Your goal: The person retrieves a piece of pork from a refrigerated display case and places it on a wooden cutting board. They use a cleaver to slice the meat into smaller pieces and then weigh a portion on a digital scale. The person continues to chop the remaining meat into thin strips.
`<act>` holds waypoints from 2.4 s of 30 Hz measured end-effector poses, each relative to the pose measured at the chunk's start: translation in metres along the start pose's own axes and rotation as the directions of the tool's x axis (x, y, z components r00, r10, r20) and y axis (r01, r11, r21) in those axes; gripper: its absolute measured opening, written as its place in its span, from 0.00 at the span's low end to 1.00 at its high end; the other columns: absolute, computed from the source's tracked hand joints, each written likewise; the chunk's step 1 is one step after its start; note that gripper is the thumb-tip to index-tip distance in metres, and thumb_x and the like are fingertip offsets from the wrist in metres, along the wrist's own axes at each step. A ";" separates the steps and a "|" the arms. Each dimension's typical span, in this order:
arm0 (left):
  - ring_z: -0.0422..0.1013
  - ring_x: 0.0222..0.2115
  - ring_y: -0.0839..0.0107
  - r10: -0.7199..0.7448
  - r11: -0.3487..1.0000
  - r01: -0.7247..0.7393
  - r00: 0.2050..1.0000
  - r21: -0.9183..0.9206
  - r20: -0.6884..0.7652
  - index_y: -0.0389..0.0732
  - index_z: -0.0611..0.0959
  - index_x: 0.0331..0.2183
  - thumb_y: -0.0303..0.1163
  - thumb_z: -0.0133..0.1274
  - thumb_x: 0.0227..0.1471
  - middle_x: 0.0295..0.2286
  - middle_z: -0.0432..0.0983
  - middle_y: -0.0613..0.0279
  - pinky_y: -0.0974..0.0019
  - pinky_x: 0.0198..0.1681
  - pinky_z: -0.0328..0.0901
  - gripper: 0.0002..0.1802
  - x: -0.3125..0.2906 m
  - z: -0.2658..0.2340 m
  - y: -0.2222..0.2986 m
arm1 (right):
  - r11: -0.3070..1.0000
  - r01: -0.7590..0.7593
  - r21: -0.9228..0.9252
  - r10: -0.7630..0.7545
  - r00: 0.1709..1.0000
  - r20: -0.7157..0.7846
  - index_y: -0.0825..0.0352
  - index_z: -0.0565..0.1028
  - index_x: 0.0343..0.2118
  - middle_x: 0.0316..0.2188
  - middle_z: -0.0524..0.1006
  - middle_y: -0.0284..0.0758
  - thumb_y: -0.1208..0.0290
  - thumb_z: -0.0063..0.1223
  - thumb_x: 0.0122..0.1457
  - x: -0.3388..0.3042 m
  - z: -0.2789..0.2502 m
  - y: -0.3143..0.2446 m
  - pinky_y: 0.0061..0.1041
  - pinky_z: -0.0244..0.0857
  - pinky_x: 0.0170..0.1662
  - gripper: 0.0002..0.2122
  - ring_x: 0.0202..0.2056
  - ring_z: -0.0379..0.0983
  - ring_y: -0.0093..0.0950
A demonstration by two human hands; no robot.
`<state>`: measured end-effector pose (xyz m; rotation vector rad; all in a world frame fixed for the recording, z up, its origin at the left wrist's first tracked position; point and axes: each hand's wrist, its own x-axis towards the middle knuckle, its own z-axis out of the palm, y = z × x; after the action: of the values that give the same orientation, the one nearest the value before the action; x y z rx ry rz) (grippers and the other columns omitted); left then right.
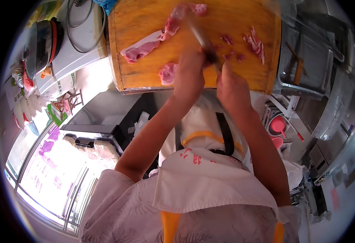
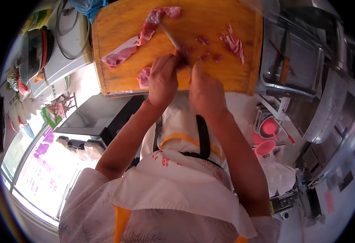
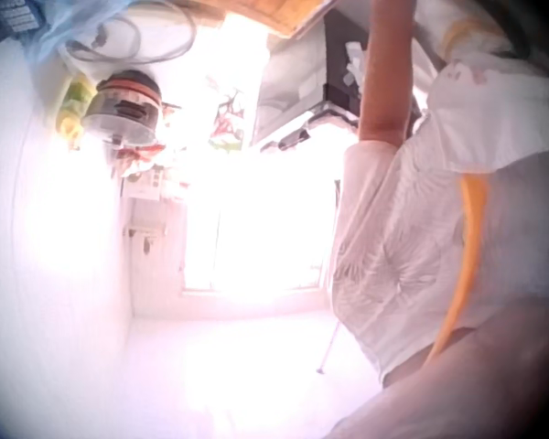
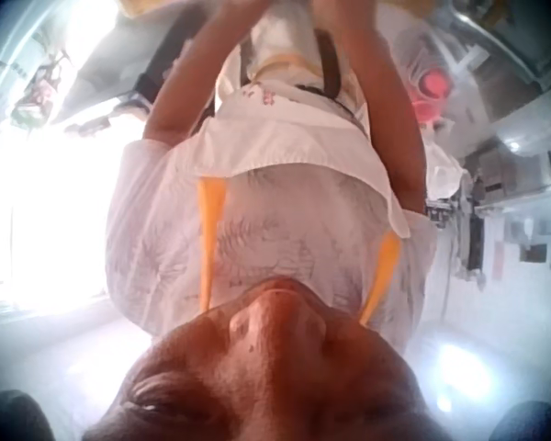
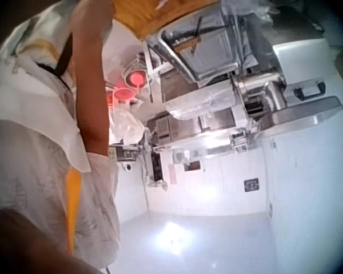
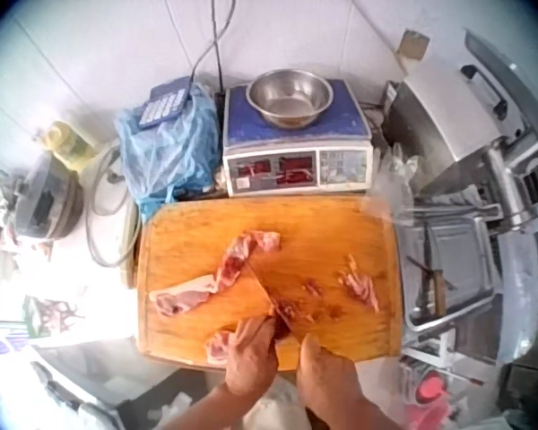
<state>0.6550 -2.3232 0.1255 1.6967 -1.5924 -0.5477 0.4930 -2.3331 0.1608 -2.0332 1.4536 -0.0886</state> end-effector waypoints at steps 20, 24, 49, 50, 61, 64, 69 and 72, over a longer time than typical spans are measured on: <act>0.75 0.38 0.49 0.013 1.000 -0.012 1.000 -0.013 0.018 0.35 0.84 0.34 0.10 0.56 0.44 0.36 0.81 0.53 0.54 0.42 0.70 0.14 -0.009 0.000 -0.006 | 0.999 0.021 0.030 -0.020 1.000 -0.016 0.71 0.67 0.42 0.25 0.78 0.51 0.73 0.52 0.68 -0.023 0.006 -0.004 0.53 0.70 0.31 0.08 0.28 0.77 0.56; 0.75 0.38 0.49 0.001 0.999 0.001 0.998 0.033 -0.068 0.35 0.84 0.34 0.11 0.56 0.45 0.36 0.81 0.52 0.53 0.42 0.70 0.13 -0.013 -0.002 0.002 | 0.992 0.035 0.124 -0.015 0.987 -0.158 0.69 0.67 0.42 0.25 0.78 0.51 0.73 0.52 0.68 -0.013 0.006 0.008 0.53 0.69 0.31 0.08 0.28 0.77 0.57; 0.74 0.41 0.48 -0.021 0.996 0.020 1.000 0.083 0.009 0.36 0.85 0.40 0.11 0.54 0.47 0.39 0.80 0.53 0.53 0.46 0.71 0.18 -0.019 -0.010 -0.002 | 0.999 0.033 -0.021 -0.031 0.996 0.081 0.74 0.67 0.51 0.30 0.81 0.50 0.77 0.55 0.62 -0.035 -0.033 -0.016 0.48 0.75 0.34 0.17 0.31 0.81 0.49; 0.74 0.41 0.48 -0.029 0.997 0.027 0.999 0.073 0.025 0.36 0.85 0.40 0.11 0.55 0.47 0.39 0.80 0.53 0.53 0.46 0.71 0.18 -0.023 -0.009 0.000 | 0.999 -0.007 -0.051 0.015 0.988 0.151 0.74 0.67 0.51 0.30 0.81 0.49 0.77 0.55 0.62 -0.043 -0.037 -0.020 0.48 0.75 0.34 0.16 0.30 0.81 0.49; 0.74 0.41 0.50 -0.016 0.999 0.014 0.997 0.029 0.073 0.36 0.85 0.43 0.09 0.55 0.46 0.41 0.80 0.53 0.53 0.45 0.70 0.21 -0.022 -0.011 -0.007 | 0.999 -0.016 -0.041 0.021 0.992 0.127 0.70 0.66 0.43 0.26 0.78 0.50 0.76 0.52 0.66 -0.041 -0.001 -0.018 0.50 0.72 0.32 0.08 0.29 0.79 0.54; 0.74 0.42 0.49 0.006 0.997 -0.012 0.997 0.078 0.075 0.36 0.85 0.44 0.10 0.54 0.47 0.42 0.80 0.52 0.53 0.46 0.71 0.22 -0.025 -0.014 -0.005 | 0.998 0.055 -0.004 -0.055 0.998 -0.006 0.71 0.67 0.45 0.27 0.79 0.49 0.79 0.55 0.61 -0.010 0.012 -0.013 0.48 0.74 0.32 0.12 0.29 0.80 0.52; 0.74 0.44 0.48 -0.034 0.983 0.020 0.997 0.185 0.074 0.37 0.84 0.47 0.14 0.57 0.47 0.44 0.80 0.53 0.54 0.50 0.71 0.23 -0.029 -0.023 0.006 | 0.996 -0.024 0.090 0.034 0.994 -0.103 0.72 0.67 0.45 0.25 0.77 0.52 0.74 0.55 0.67 -0.013 -0.013 0.014 0.52 0.69 0.30 0.10 0.29 0.78 0.55; 0.73 0.46 0.48 0.001 0.987 -0.022 0.992 0.158 0.128 0.37 0.84 0.48 0.16 0.59 0.46 0.45 0.79 0.52 0.52 0.51 0.71 0.23 -0.030 -0.023 -0.009 | 0.994 0.003 0.107 0.007 0.995 -0.097 0.71 0.67 0.44 0.24 0.76 0.52 0.73 0.53 0.69 -0.024 -0.027 0.018 0.52 0.68 0.29 0.09 0.29 0.77 0.55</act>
<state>0.6740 -2.2889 0.1282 1.7993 -1.7768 -0.5448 0.4578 -2.3275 0.1797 -1.9646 1.4779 -0.2624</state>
